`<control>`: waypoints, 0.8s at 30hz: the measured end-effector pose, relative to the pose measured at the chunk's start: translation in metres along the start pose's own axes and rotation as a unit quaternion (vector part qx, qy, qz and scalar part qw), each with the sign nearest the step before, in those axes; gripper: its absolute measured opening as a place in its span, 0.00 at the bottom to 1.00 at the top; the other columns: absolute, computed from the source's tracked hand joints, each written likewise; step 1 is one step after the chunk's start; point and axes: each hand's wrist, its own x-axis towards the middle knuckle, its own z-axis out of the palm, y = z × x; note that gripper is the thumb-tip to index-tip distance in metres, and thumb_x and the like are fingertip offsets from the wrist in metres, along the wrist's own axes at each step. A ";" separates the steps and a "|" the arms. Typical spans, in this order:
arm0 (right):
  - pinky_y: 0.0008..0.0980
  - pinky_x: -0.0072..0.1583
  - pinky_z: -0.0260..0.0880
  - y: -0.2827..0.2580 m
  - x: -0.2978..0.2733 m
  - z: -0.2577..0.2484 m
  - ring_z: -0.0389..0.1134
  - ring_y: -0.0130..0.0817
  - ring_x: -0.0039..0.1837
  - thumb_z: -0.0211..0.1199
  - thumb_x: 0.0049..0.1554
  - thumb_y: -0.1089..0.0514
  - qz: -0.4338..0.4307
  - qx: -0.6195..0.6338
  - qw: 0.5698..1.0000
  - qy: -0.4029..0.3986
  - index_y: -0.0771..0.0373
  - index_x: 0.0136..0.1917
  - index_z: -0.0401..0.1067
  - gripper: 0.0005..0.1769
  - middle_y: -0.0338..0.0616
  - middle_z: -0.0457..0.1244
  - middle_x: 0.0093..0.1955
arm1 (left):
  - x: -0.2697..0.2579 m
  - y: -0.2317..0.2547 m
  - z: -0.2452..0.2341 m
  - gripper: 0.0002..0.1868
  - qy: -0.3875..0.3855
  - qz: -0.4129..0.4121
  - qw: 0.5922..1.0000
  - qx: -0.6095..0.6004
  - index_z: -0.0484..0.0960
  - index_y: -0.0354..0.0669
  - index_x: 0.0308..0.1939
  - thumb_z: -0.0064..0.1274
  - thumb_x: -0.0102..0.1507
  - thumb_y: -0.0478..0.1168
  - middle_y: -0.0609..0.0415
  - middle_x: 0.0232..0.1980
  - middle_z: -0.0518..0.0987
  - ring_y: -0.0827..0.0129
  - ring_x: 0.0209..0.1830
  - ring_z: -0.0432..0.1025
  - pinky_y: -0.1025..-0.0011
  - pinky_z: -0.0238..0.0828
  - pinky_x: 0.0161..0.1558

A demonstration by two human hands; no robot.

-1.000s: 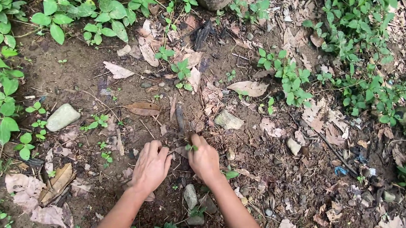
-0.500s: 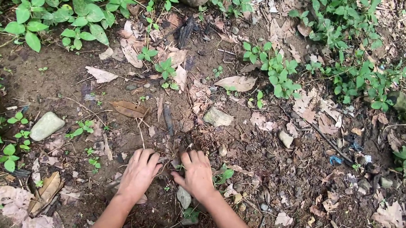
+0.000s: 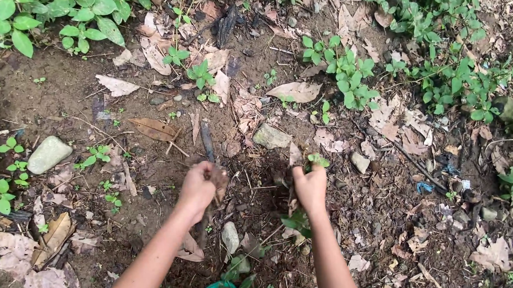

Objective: Clearing small debris, leaves, and weeds from a dirt area with bare hands.

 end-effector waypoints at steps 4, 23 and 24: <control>0.29 0.29 0.58 -0.031 -0.019 0.008 0.58 0.31 0.25 0.61 0.59 0.63 -0.044 -0.144 0.988 0.026 0.70 0.49 0.70 0.07 0.45 0.62 0.27 | -0.006 0.009 0.023 0.04 -0.030 0.003 0.999 -0.021 0.75 0.39 0.42 0.51 0.65 0.35 0.48 0.42 0.78 0.65 0.38 0.72 0.63 0.71 0.43; 0.47 0.46 0.74 -0.017 -0.101 0.064 0.67 0.51 0.50 0.62 0.59 0.49 -0.202 -0.409 0.886 0.080 0.67 0.62 0.68 0.24 0.62 0.60 0.55 | -0.025 -0.017 0.012 0.27 0.021 0.309 0.839 0.447 0.72 0.38 0.61 0.54 0.63 0.50 0.44 0.58 0.70 0.51 0.58 0.67 0.53 0.66 0.59; 0.46 0.44 0.75 -0.017 -0.100 0.063 0.69 0.51 0.48 0.60 0.61 0.56 -0.177 -0.382 0.905 0.057 0.67 0.63 0.68 0.19 0.60 0.61 0.54 | -0.024 -0.018 0.011 0.21 0.007 0.282 0.854 0.437 0.73 0.39 0.58 0.53 0.66 0.46 0.45 0.55 0.71 0.51 0.55 0.70 0.55 0.69 0.58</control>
